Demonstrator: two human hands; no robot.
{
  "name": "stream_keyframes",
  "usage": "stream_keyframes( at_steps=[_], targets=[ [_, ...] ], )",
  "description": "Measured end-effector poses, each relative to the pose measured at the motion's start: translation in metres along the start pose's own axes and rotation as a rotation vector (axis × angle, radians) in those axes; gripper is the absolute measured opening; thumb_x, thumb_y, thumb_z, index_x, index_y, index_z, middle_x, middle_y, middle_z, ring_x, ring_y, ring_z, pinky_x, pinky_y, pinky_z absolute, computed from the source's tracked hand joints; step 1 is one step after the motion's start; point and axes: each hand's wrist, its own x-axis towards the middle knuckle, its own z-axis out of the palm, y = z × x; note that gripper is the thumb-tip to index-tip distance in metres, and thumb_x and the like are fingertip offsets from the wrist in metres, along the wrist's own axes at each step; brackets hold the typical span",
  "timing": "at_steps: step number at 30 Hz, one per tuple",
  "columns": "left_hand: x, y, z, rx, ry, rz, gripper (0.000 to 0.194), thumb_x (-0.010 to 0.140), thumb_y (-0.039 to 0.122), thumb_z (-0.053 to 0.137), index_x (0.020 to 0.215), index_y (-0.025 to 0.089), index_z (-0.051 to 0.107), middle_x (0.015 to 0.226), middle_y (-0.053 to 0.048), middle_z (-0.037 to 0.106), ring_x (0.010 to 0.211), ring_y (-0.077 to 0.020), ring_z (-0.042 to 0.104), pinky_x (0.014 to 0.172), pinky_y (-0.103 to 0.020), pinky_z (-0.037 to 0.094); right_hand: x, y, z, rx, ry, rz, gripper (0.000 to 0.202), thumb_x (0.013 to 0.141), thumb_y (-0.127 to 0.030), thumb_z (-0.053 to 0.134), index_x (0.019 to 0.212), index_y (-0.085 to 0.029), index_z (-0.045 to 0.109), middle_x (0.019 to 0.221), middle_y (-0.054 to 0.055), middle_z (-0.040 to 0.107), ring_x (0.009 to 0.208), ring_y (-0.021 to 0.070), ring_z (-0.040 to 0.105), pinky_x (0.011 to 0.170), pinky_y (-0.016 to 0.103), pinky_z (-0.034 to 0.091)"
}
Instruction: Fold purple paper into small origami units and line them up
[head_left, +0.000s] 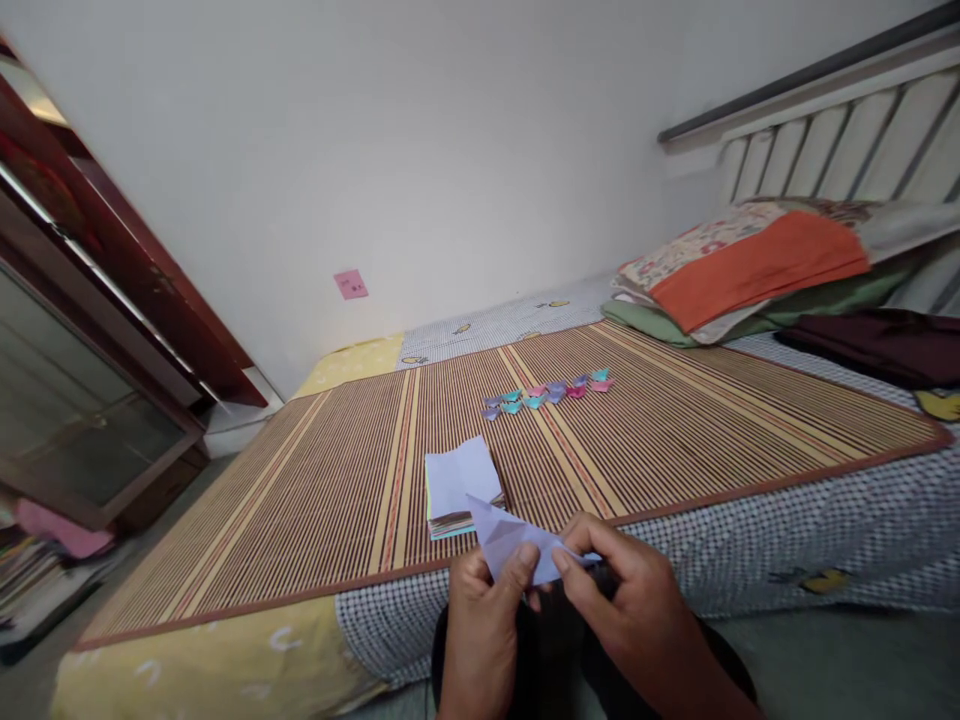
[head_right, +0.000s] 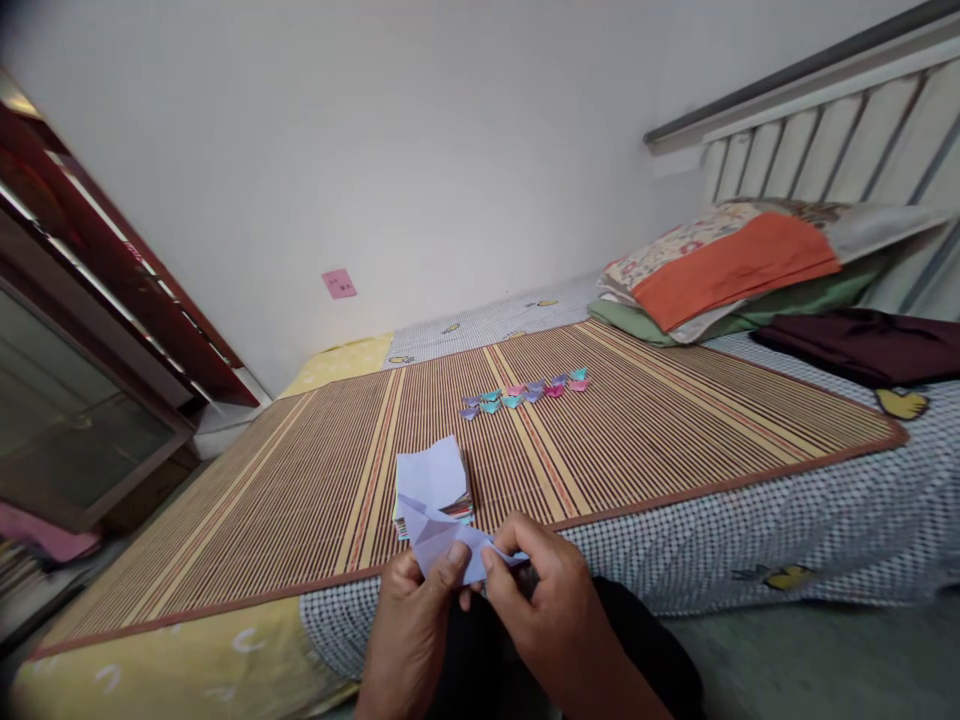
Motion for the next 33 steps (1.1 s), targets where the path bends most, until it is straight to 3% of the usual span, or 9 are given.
stream_keyframes(
  at_steps=[4,9,18,25,28,30,33],
  targets=[
    [0.001,-0.001,0.001,-0.004,0.044,-0.001,0.038,0.079,0.046,0.083,0.07,0.013,0.069,0.063,0.0,0.06,0.059,-0.0109,0.048,0.057,-0.022,0.04,0.002,-0.001,0.004,-0.034,0.021,-0.026,0.025,0.091,-0.021,0.053,0.066,-0.024,0.052,0.06,-0.002,0.061,0.055,0.0144,0.06,0.055,0.023,0.046],
    [0.002,-0.002,0.004,-0.037,0.148,-0.032,0.043,0.063,0.049,0.093,0.072,0.012,0.072,0.065,-0.001,0.066,0.06,-0.0125,0.054,0.059,-0.024,0.046,0.003,0.0,0.01,-0.131,0.102,-0.089,0.023,0.085,-0.018,0.054,0.063,-0.024,0.048,0.054,-0.004,0.053,0.048,0.0124,0.054,0.048,0.021,0.04],
    [0.003,0.005,0.002,-0.16,0.177,0.034,0.037,0.072,0.045,0.089,0.075,0.014,0.067,0.065,0.002,0.061,0.06,-0.0107,0.049,0.055,-0.022,0.042,0.008,-0.003,-0.003,0.109,-0.016,0.059,0.018,0.09,-0.024,0.058,0.072,-0.022,0.061,0.065,-0.001,0.064,0.06,0.0155,0.063,0.058,0.024,0.05],
    [0.0,0.003,0.004,-0.105,0.255,0.088,0.039,0.072,0.046,0.088,0.072,0.015,0.064,0.063,0.003,0.057,0.061,-0.011,0.048,0.058,-0.022,0.042,0.003,0.0,-0.001,0.146,0.123,0.024,0.016,0.088,-0.023,0.061,0.072,-0.022,0.058,0.069,0.0,0.064,0.064,0.0161,0.064,0.062,0.026,0.053],
    [-0.001,0.003,0.005,-0.121,0.267,0.079,0.04,0.071,0.047,0.088,0.072,0.015,0.064,0.063,0.003,0.057,0.059,-0.0111,0.048,0.056,-0.023,0.042,0.001,-0.001,-0.001,0.184,0.143,0.081,0.005,0.085,-0.024,0.065,0.088,-0.021,0.063,0.074,0.001,0.067,0.068,0.017,0.066,0.065,0.026,0.054],
    [-0.001,0.004,0.006,-0.146,0.264,0.068,0.041,0.07,0.048,0.088,0.072,0.015,0.064,0.063,0.002,0.059,0.058,-0.0114,0.049,0.056,-0.024,0.042,0.001,-0.002,-0.001,0.239,0.057,0.167,0.018,0.08,-0.024,0.07,0.097,-0.02,0.064,0.077,0.001,0.068,0.069,0.0172,0.066,0.064,0.026,0.054],
    [-0.002,0.004,0.007,-0.177,0.23,0.048,0.04,0.071,0.047,0.088,0.073,0.014,0.065,0.064,0.002,0.06,0.058,-0.0117,0.051,0.056,-0.024,0.043,0.004,-0.002,0.003,0.365,-0.155,0.262,0.015,0.079,-0.029,0.074,0.085,-0.019,0.064,0.074,0.0,0.067,0.067,0.0157,0.061,0.06,0.025,0.049]
  ],
)
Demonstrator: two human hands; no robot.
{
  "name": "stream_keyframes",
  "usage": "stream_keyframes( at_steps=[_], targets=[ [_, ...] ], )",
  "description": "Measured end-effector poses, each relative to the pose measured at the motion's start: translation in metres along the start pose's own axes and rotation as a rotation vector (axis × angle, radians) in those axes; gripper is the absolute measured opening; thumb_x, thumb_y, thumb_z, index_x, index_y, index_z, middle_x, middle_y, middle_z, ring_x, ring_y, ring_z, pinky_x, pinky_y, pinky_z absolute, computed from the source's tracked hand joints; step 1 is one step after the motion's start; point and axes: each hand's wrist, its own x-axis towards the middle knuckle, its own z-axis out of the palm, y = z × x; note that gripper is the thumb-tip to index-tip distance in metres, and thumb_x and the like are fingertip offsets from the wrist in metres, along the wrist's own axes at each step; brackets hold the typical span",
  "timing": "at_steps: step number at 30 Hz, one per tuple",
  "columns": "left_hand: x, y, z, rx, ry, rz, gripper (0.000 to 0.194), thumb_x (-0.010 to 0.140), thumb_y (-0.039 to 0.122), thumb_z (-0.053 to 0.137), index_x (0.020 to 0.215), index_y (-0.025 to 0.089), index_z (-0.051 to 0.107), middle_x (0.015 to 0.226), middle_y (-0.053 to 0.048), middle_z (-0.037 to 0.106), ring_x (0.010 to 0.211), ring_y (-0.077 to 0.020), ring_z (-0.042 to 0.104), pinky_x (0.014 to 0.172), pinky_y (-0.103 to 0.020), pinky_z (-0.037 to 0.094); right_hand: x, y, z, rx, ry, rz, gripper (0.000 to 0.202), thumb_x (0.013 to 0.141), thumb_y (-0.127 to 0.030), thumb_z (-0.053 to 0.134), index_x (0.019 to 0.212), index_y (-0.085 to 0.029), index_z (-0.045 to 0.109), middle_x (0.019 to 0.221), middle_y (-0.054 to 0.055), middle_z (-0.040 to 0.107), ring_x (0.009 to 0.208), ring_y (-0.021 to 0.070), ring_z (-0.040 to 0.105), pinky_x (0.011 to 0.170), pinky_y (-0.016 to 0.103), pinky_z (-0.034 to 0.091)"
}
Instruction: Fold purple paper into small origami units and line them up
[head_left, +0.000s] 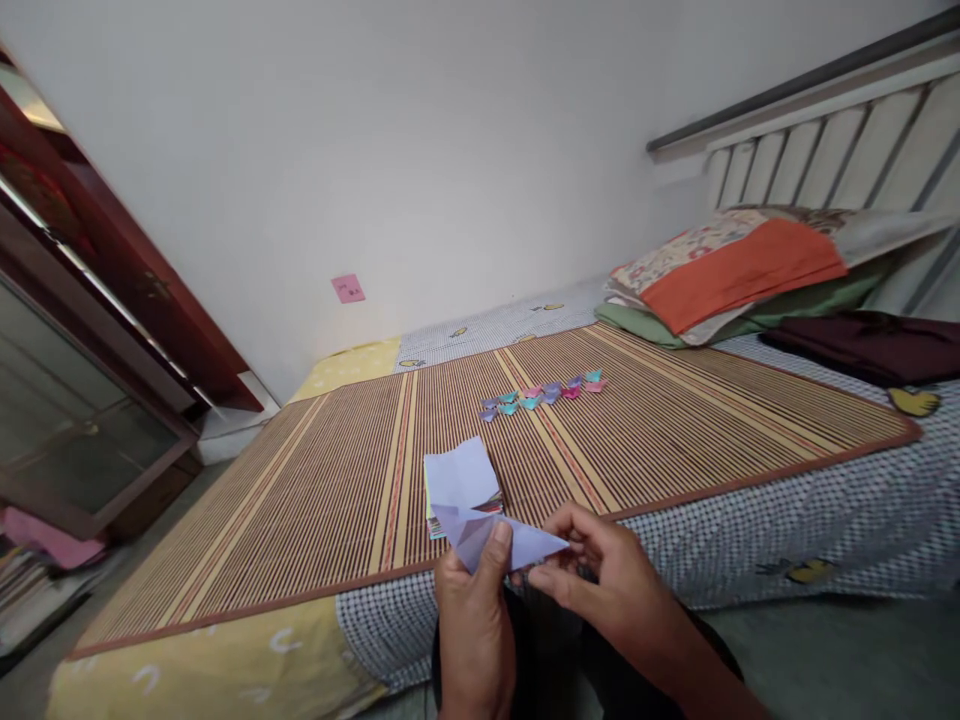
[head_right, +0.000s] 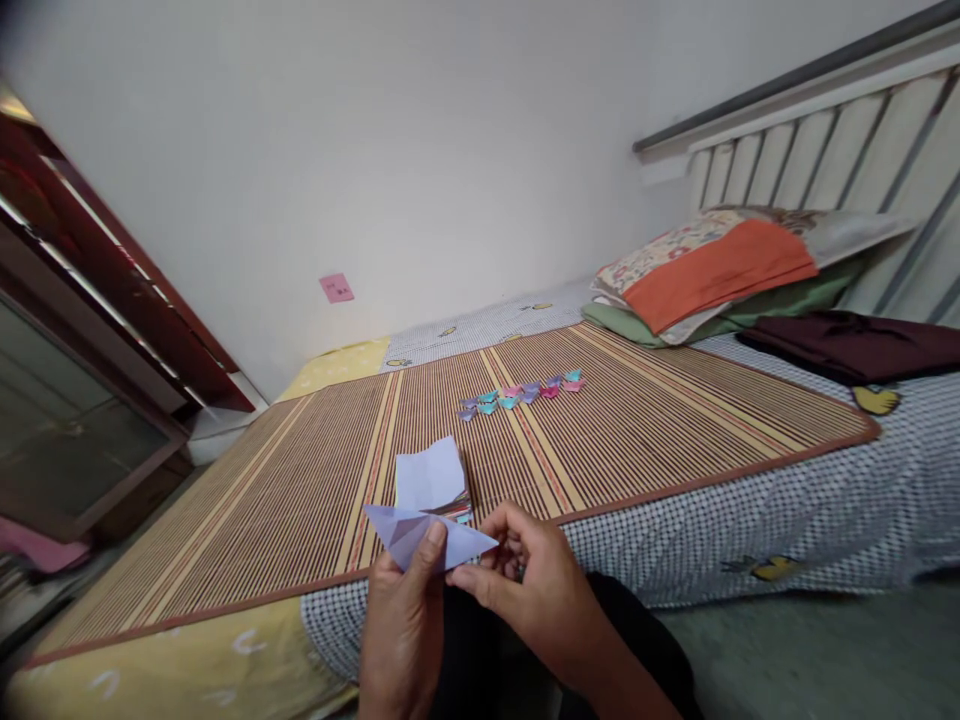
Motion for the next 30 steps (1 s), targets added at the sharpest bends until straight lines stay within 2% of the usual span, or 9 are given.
stream_keyframes(
  at_steps=[2,8,13,19,21,23,25,27,30],
  targets=[
    [0.0,-0.001,0.001,-0.025,-0.047,-0.017,0.038,0.072,0.045,0.088,0.072,0.014,0.066,0.063,0.001,0.06,0.057,-0.0112,0.051,0.056,-0.023,0.043,0.002,0.003,0.003,0.047,-0.077,-0.007,0.019,0.085,-0.034,0.071,0.076,-0.019,0.063,0.069,-0.001,0.062,0.064,0.0141,0.057,0.059,0.024,0.045],
    [-0.002,-0.001,0.001,-0.069,-0.101,-0.075,0.033,0.072,0.04,0.089,0.08,0.013,0.071,0.067,0.0,0.064,0.057,-0.0107,0.053,0.054,-0.022,0.041,0.003,0.013,0.009,0.008,-0.062,-0.07,0.035,0.097,-0.042,0.06,0.072,-0.018,0.063,0.068,-0.001,0.057,0.066,0.0144,0.055,0.063,0.025,0.044],
    [-0.002,0.0,-0.001,-0.096,-0.135,-0.114,0.034,0.073,0.04,0.088,0.077,0.013,0.069,0.066,-0.002,0.066,0.06,-0.0142,0.059,0.058,-0.025,0.047,-0.001,0.016,0.009,0.013,-0.033,-0.021,0.043,0.098,-0.046,0.054,0.065,-0.019,0.054,0.055,-0.005,0.041,0.049,0.0102,0.039,0.047,0.024,0.031],
    [0.009,0.004,-0.007,-0.08,-0.07,-0.081,0.035,0.068,0.038,0.091,0.071,0.012,0.068,0.063,0.0,0.064,0.057,-0.0118,0.056,0.056,-0.023,0.047,-0.004,0.021,-0.015,0.079,0.002,0.067,0.041,0.096,-0.044,0.051,0.061,-0.021,0.053,0.047,-0.007,0.038,0.042,0.0092,0.033,0.041,0.023,0.025],
    [0.014,0.006,-0.01,-0.085,-0.037,-0.061,0.036,0.067,0.039,0.092,0.076,0.011,0.071,0.066,-0.002,0.067,0.058,-0.012,0.058,0.055,-0.023,0.046,-0.003,0.021,-0.026,0.109,0.077,0.077,0.04,0.096,-0.043,0.051,0.063,-0.021,0.054,0.049,-0.006,0.042,0.043,0.0096,0.036,0.042,0.022,0.03],
    [0.017,0.009,-0.012,-0.082,-0.014,-0.056,0.037,0.066,0.039,0.092,0.08,0.011,0.073,0.07,-0.003,0.069,0.059,-0.0125,0.059,0.056,-0.023,0.047,-0.002,0.019,-0.032,0.072,0.132,0.009,0.036,0.095,-0.042,0.053,0.067,-0.02,0.06,0.056,-0.003,0.051,0.05,0.0116,0.047,0.05,0.023,0.04],
    [0.017,0.009,-0.012,-0.075,-0.011,-0.064,0.037,0.066,0.039,0.092,0.081,0.01,0.073,0.07,-0.004,0.07,0.059,-0.0128,0.06,0.056,-0.023,0.048,-0.001,0.016,-0.029,-0.001,0.168,-0.046,0.018,0.09,-0.036,0.064,0.084,-0.02,0.069,0.07,0.0,0.064,0.064,0.0145,0.059,0.062,0.025,0.049],
    [0.016,0.009,-0.011,-0.063,-0.026,-0.067,0.036,0.067,0.039,0.092,0.078,0.011,0.073,0.068,-0.003,0.068,0.058,-0.0123,0.058,0.055,-0.023,0.047,-0.001,0.014,-0.021,-0.029,0.129,-0.062,0.024,0.085,-0.031,0.071,0.107,-0.021,0.071,0.087,0.003,0.072,0.078,0.0174,0.066,0.074,0.028,0.054],
    [0.012,0.008,-0.007,-0.031,-0.094,-0.064,0.035,0.07,0.041,0.09,0.076,0.012,0.071,0.065,-0.001,0.066,0.057,-0.0109,0.055,0.053,-0.021,0.043,-0.001,0.016,-0.007,0.028,0.082,-0.048,0.029,0.085,-0.031,0.073,0.112,-0.021,0.07,0.091,0.004,0.074,0.079,0.0183,0.069,0.074,0.029,0.056]
  ],
)
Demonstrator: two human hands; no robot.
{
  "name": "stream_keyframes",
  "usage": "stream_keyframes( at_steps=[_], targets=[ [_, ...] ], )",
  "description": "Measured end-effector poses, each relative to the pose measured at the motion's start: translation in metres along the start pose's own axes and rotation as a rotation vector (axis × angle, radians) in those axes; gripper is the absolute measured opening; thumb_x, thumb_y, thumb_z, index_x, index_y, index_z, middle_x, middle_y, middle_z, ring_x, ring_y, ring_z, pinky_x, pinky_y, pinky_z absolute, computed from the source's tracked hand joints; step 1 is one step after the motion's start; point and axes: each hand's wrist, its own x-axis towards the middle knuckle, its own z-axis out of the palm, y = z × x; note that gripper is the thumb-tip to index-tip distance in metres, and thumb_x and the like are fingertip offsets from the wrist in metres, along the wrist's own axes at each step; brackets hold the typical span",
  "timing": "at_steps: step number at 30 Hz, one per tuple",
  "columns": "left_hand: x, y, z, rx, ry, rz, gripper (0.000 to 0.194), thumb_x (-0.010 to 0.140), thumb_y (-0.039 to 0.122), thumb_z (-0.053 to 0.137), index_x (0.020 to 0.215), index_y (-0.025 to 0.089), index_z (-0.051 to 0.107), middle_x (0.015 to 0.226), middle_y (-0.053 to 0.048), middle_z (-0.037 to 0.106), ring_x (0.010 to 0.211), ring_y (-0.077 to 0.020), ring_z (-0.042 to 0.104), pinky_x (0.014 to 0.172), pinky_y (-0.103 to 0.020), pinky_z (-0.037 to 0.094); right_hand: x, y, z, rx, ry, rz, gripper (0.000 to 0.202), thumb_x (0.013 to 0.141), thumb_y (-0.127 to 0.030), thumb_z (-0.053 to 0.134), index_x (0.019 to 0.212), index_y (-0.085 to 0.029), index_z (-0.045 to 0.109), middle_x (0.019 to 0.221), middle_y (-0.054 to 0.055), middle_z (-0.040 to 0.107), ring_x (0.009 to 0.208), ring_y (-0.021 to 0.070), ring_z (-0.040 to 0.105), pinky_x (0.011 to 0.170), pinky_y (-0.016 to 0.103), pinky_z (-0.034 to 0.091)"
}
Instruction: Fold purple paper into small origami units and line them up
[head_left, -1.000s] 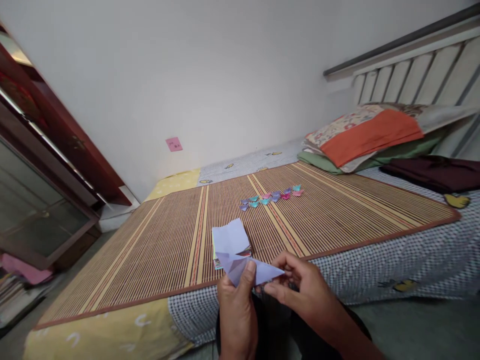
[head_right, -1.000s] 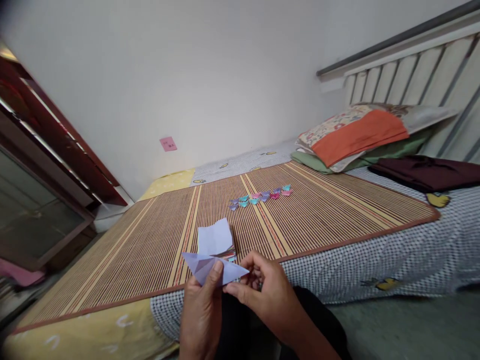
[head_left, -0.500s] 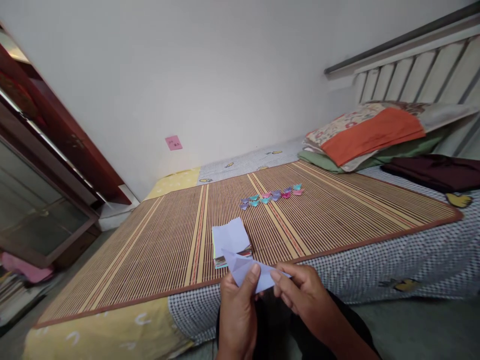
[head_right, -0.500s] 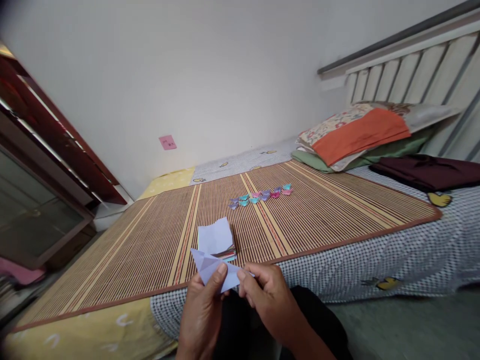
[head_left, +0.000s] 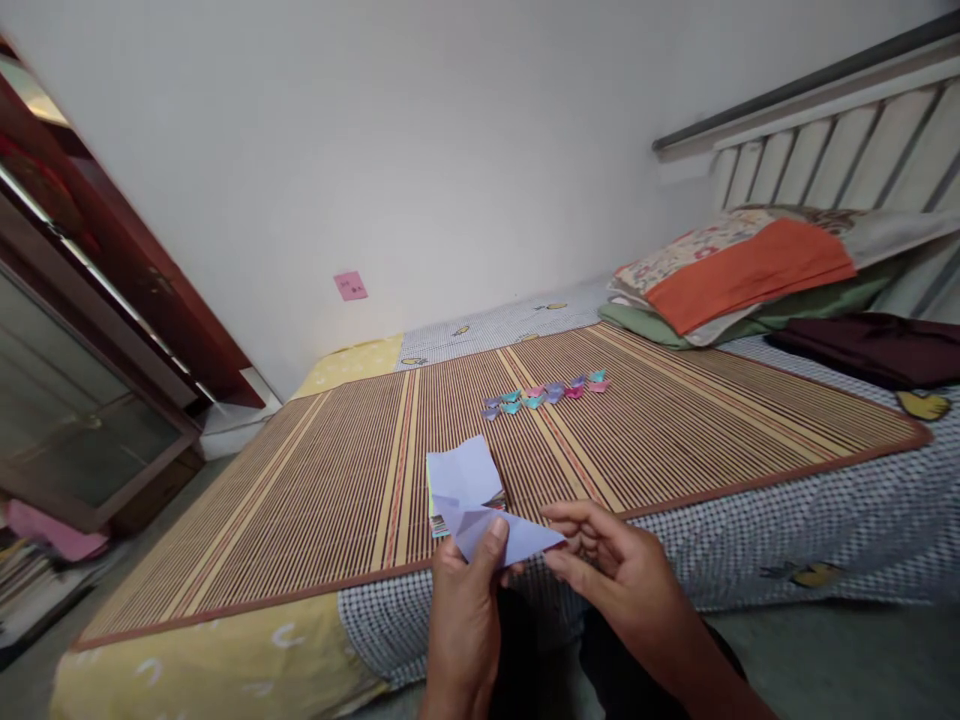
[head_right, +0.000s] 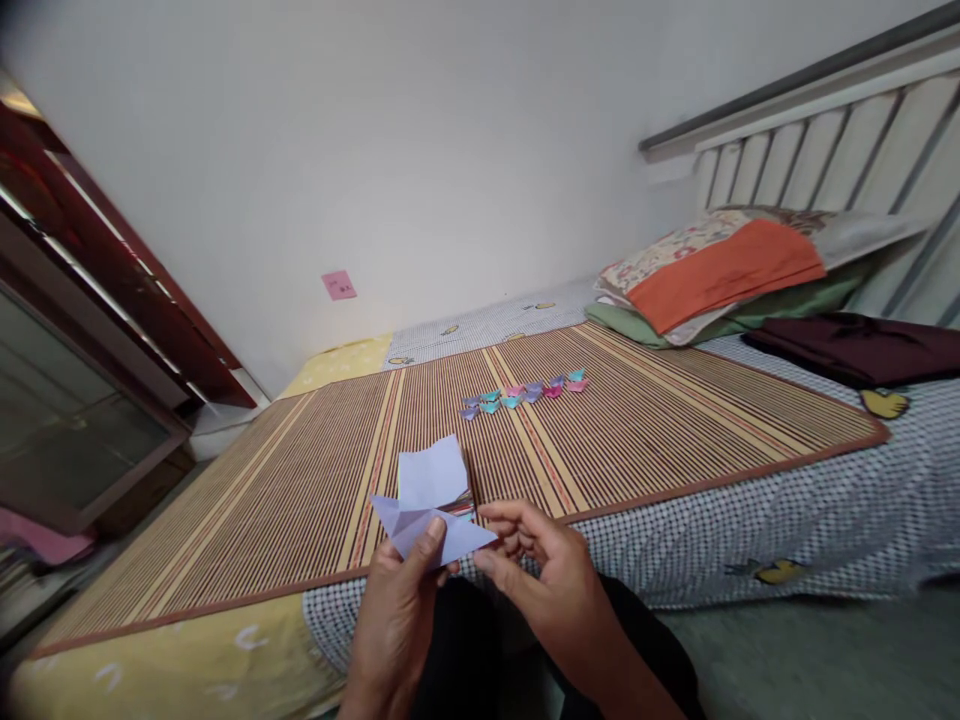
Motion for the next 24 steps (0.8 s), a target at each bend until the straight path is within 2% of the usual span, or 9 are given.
stream_keyframes(
  at_steps=[4,7,12,16,18,22,24],
  targets=[
    [-0.004,-0.002,0.0,0.076,-0.103,-0.002,0.035,0.081,0.045,0.081,0.075,0.012,0.07,0.062,-0.003,0.065,0.057,-0.0118,0.055,0.054,-0.021,0.041,0.003,0.004,0.004,0.023,0.062,-0.014,0.019,0.09,-0.036,0.069,0.099,-0.02,0.071,0.076,0.001,0.07,0.069,0.0168,0.067,0.066,0.027,0.054],
    [-0.004,-0.002,-0.001,0.153,-0.152,-0.008,0.036,0.083,0.046,0.078,0.076,0.012,0.07,0.061,-0.003,0.065,0.055,-0.0118,0.055,0.054,-0.022,0.04,0.007,0.001,0.0,-0.002,0.07,-0.018,0.017,0.088,-0.036,0.07,0.093,-0.02,0.07,0.075,0.001,0.069,0.069,0.017,0.066,0.064,0.027,0.052],
    [-0.001,0.0,-0.005,0.354,-0.369,-0.049,0.038,0.087,0.048,0.074,0.074,0.012,0.074,0.059,-0.003,0.063,0.053,-0.0117,0.052,0.052,-0.022,0.035,0.011,-0.012,-0.004,-0.115,-0.111,0.008,0.015,0.087,-0.033,0.071,0.089,-0.019,0.074,0.075,0.001,0.067,0.067,0.0162,0.062,0.064,0.027,0.049],
    [0.0,0.002,-0.01,0.41,-0.402,-0.064,0.037,0.083,0.047,0.077,0.07,0.012,0.075,0.06,-0.004,0.063,0.055,-0.0121,0.048,0.055,-0.023,0.034,0.013,-0.015,-0.005,-0.144,-0.1,-0.019,0.023,0.09,-0.034,0.067,0.074,-0.018,0.069,0.071,0.001,0.063,0.064,0.0152,0.058,0.059,0.026,0.044],
    [-0.001,0.003,-0.011,0.434,-0.411,-0.063,0.039,0.084,0.047,0.076,0.065,0.012,0.074,0.057,-0.003,0.061,0.053,-0.0114,0.044,0.055,-0.023,0.032,0.014,-0.013,-0.005,-0.119,-0.09,0.0,0.025,0.09,-0.036,0.067,0.073,-0.018,0.067,0.069,0.0,0.062,0.063,0.015,0.057,0.057,0.025,0.043],
    [-0.004,0.004,-0.007,0.481,-0.494,-0.1,0.044,0.089,0.051,0.069,0.069,0.013,0.076,0.059,-0.005,0.064,0.052,-0.0124,0.047,0.054,-0.024,0.034,0.017,-0.011,-0.004,0.007,-0.266,0.128,0.021,0.09,-0.037,0.066,0.083,-0.018,0.066,0.062,-0.003,0.059,0.052,0.0137,0.056,0.05,0.025,0.041],
    [-0.004,0.004,-0.007,0.506,-0.492,-0.1,0.044,0.089,0.051,0.069,0.068,0.013,0.075,0.06,-0.005,0.065,0.051,-0.0125,0.049,0.053,-0.024,0.035,0.019,-0.011,-0.004,0.013,-0.299,0.13,0.023,0.091,-0.037,0.065,0.079,-0.017,0.065,0.061,-0.003,0.058,0.052,0.0133,0.056,0.051,0.024,0.041]
  ],
)
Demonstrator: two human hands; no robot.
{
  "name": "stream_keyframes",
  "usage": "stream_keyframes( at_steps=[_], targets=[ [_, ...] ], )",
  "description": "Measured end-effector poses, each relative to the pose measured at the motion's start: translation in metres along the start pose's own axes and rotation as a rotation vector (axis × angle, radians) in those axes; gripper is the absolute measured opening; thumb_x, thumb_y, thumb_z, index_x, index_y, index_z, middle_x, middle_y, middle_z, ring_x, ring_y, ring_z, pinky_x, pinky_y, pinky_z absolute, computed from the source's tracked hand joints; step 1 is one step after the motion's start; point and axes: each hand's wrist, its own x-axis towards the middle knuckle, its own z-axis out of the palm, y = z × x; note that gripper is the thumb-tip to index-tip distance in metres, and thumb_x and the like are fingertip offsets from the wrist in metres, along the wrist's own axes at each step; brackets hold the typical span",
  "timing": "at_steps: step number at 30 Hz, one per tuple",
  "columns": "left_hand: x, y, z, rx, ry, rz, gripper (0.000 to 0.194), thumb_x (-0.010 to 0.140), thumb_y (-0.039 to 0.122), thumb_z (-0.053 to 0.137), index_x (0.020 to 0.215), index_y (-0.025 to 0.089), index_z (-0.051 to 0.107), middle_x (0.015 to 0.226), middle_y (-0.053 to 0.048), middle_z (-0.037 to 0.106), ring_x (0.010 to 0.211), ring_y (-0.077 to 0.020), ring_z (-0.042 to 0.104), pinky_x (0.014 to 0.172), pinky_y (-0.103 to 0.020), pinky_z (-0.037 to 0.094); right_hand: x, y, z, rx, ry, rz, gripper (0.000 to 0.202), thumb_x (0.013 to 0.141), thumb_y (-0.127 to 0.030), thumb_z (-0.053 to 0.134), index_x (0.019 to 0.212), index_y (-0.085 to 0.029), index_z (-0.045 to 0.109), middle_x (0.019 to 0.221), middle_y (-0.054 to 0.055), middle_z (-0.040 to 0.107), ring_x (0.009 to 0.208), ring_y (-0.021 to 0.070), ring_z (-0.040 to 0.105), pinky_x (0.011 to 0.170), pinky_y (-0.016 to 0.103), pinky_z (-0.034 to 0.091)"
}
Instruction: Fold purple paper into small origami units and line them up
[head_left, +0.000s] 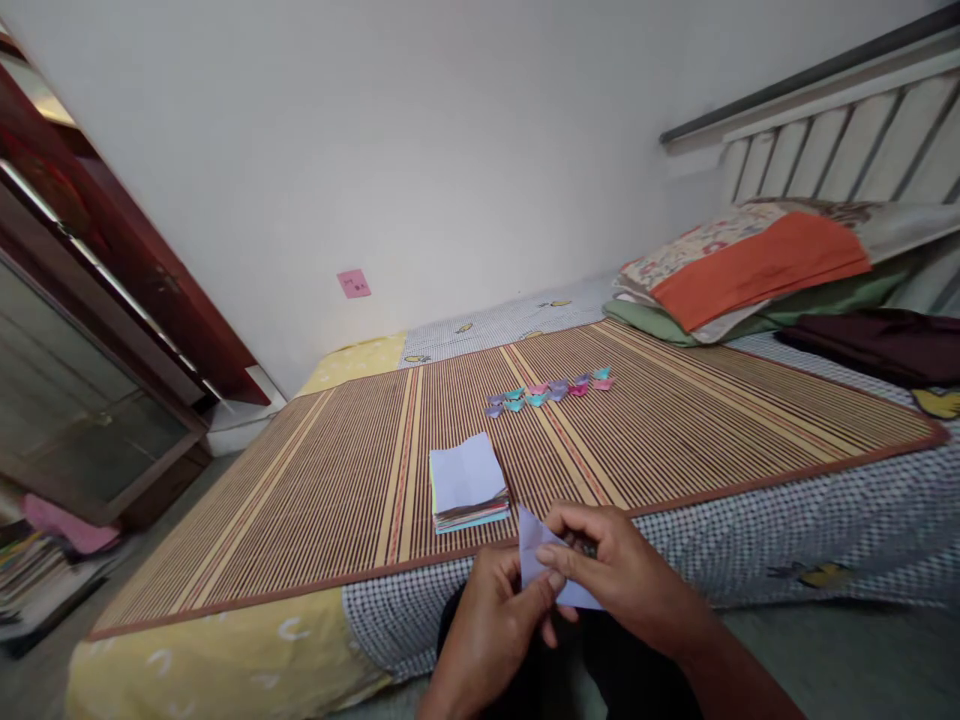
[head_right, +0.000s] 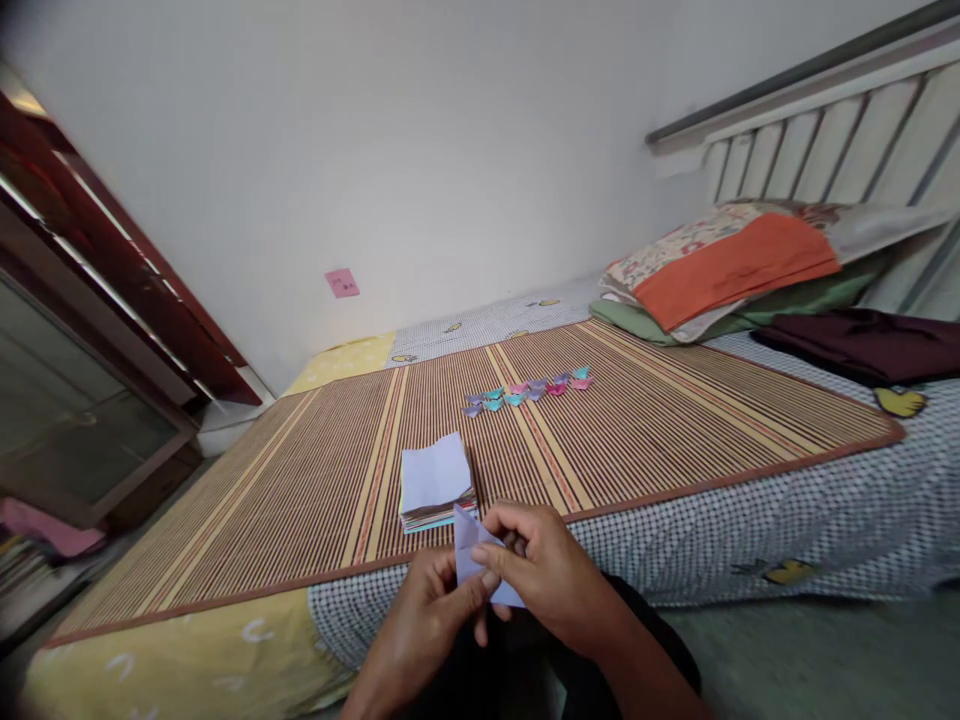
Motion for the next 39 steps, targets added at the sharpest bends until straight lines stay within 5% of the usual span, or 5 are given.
stream_keyframes(
  at_steps=[6,13,20,34,39],
  targets=[
    [0.004,-0.007,-0.005,-0.163,0.275,0.015,0.039,0.08,0.052,0.079,0.075,0.014,0.071,0.043,0.004,0.055,0.037,-0.0073,0.044,0.046,-0.02,0.024,0.003,0.004,-0.001,-0.044,0.12,-0.05,0.031,0.09,-0.044,0.07,0.077,-0.016,0.066,0.068,-0.002,0.056,0.062,0.0132,0.051,0.055,0.024,0.039],
    [0.005,-0.013,0.005,-0.296,0.246,-0.069,0.049,0.073,0.059,0.082,0.085,0.013,0.069,0.043,0.007,0.052,0.029,-0.006,0.041,0.037,-0.019,0.018,0.005,0.011,0.01,-0.081,0.24,-0.135,0.026,0.091,-0.041,0.066,0.079,-0.017,0.066,0.072,0.001,0.062,0.068,0.0163,0.056,0.062,0.026,0.046],
    [0.004,-0.017,0.005,-0.117,0.274,-0.03,0.042,0.082,0.055,0.074,0.08,0.013,0.068,0.038,0.004,0.054,0.03,-0.0082,0.044,0.038,-0.019,0.023,0.009,0.002,0.005,-0.072,0.338,-0.102,0.032,0.087,-0.043,0.068,0.069,-0.019,0.061,0.062,-0.003,0.054,0.057,0.0137,0.049,0.051,0.024,0.039],
    [0.001,-0.016,-0.001,-0.162,0.168,-0.063,0.044,0.087,0.056,0.071,0.074,0.015,0.065,0.034,0.006,0.048,0.027,-0.0044,0.029,0.04,-0.022,0.011,0.011,-0.002,-0.009,-0.168,0.267,-0.178,0.031,0.098,-0.038,0.055,0.101,-0.019,0.079,0.08,0.004,0.073,0.069,0.0185,0.064,0.064,0.028,0.05],
    [0.005,-0.019,-0.004,-0.455,0.097,-0.047,0.039,0.082,0.05,0.078,0.084,0.012,0.071,0.045,0.007,0.05,0.03,0.0004,0.02,0.039,-0.02,0.008,0.011,0.0,-0.014,0.056,0.258,-0.156,0.044,0.097,-0.052,0.057,0.112,-0.016,0.078,0.087,0.008,0.075,0.077,0.02,0.066,0.073,0.032,0.055]
  ],
)
